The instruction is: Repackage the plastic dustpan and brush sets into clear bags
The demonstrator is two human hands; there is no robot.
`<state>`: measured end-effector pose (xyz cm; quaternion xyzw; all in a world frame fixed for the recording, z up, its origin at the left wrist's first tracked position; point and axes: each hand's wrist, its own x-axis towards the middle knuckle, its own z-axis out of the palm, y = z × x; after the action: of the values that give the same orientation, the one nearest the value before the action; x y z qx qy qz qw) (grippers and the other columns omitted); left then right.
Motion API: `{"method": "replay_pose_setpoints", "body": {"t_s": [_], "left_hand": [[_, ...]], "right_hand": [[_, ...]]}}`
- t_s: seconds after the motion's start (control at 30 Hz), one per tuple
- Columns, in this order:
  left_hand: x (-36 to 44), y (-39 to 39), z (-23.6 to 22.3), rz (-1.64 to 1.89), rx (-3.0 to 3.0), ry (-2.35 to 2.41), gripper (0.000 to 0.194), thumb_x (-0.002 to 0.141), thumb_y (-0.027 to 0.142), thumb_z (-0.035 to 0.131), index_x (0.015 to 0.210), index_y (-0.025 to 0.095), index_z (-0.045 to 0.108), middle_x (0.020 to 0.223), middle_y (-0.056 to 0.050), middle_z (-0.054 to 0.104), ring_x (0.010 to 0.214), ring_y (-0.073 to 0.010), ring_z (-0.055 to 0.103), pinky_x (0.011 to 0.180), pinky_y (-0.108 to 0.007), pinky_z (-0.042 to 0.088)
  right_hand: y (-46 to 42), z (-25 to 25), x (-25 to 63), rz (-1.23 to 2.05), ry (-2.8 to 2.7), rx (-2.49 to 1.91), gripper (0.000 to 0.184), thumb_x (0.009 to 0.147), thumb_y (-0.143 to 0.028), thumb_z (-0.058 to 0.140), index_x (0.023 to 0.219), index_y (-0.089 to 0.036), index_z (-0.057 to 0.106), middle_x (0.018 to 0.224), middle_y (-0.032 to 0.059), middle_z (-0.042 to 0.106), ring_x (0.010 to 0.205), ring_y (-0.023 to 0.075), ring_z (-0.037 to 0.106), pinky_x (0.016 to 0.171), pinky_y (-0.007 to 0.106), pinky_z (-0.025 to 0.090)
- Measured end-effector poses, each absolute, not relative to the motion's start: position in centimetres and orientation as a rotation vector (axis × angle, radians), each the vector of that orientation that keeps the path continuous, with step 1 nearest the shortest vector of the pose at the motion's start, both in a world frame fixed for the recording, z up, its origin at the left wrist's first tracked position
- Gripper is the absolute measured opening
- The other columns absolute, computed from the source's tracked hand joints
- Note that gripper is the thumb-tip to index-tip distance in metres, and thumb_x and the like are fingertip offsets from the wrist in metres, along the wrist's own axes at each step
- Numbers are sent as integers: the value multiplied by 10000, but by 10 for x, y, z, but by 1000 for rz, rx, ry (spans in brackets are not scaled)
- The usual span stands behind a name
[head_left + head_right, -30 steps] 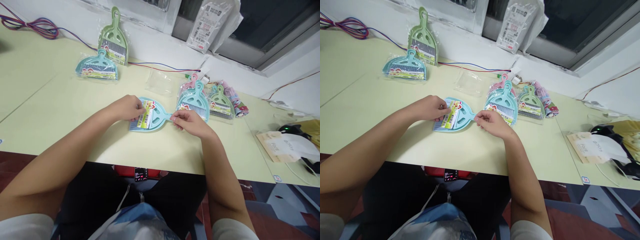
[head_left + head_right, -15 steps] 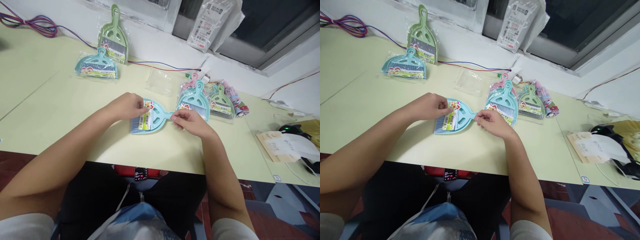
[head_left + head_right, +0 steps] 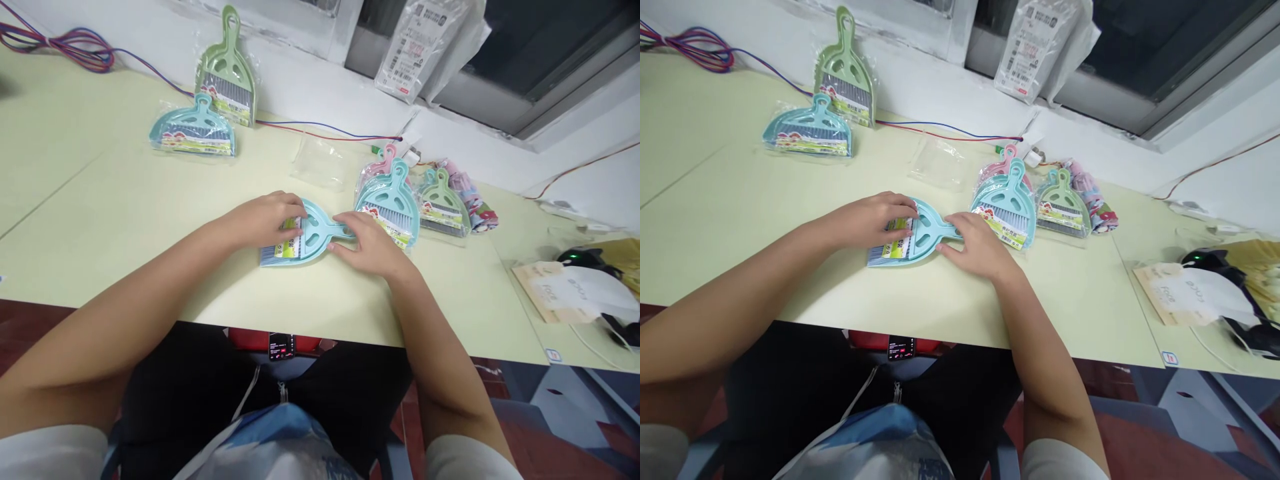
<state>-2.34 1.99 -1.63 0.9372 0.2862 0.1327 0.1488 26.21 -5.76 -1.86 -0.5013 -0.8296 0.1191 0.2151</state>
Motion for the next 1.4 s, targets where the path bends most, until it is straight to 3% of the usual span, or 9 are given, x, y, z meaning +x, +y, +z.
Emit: {"method": "replay_pose_setpoints", "body": {"t_s": [0.27,0.5,0.93,1.1,1.4], "left_hand": [[-28,19,-3,458,2630,886,476,1024,461,551,1369,168,700,1379,-154,685,1284,-335,632,1093,-454,499],[-36,23,2,279,2577,886,352,926,386,639,1207,210,757,1224,-95,722,1041,-270,708,913,-376,529],[-35,21,12,521,2506,814,367,940,453,638,1179,209,773,1199,-94,762,1031,-270,717,929,-382,545],[-39,33,3,726,2418,1045,332,948,460,643,1114,210,785,1111,-92,765,996,-277,708,917,-416,552],[-59,64,-12,786,2313,1314,356,921,494,648,1147,250,774,1209,-108,737,1071,-320,685,936,-449,536]], "right_hand": [[-58,-19,262,381,-2309,-1407,488,951,-452,746,1380,-235,668,1357,131,724,1247,356,664,1088,562,516],[-57,-22,262,340,-2294,-1444,412,955,-373,739,1336,-223,696,1301,125,744,1182,345,688,1054,543,530],[-54,-26,259,363,-2288,-1439,401,958,-294,681,1347,-202,703,1320,140,747,1187,347,701,1062,544,541],[-52,-27,258,413,-2260,-1445,374,964,-282,667,1325,-194,713,1288,131,757,1122,312,719,1027,503,563],[-52,-24,249,520,-2245,-1413,355,948,-280,680,1297,-228,723,1250,105,756,1037,281,723,981,494,578]]}}
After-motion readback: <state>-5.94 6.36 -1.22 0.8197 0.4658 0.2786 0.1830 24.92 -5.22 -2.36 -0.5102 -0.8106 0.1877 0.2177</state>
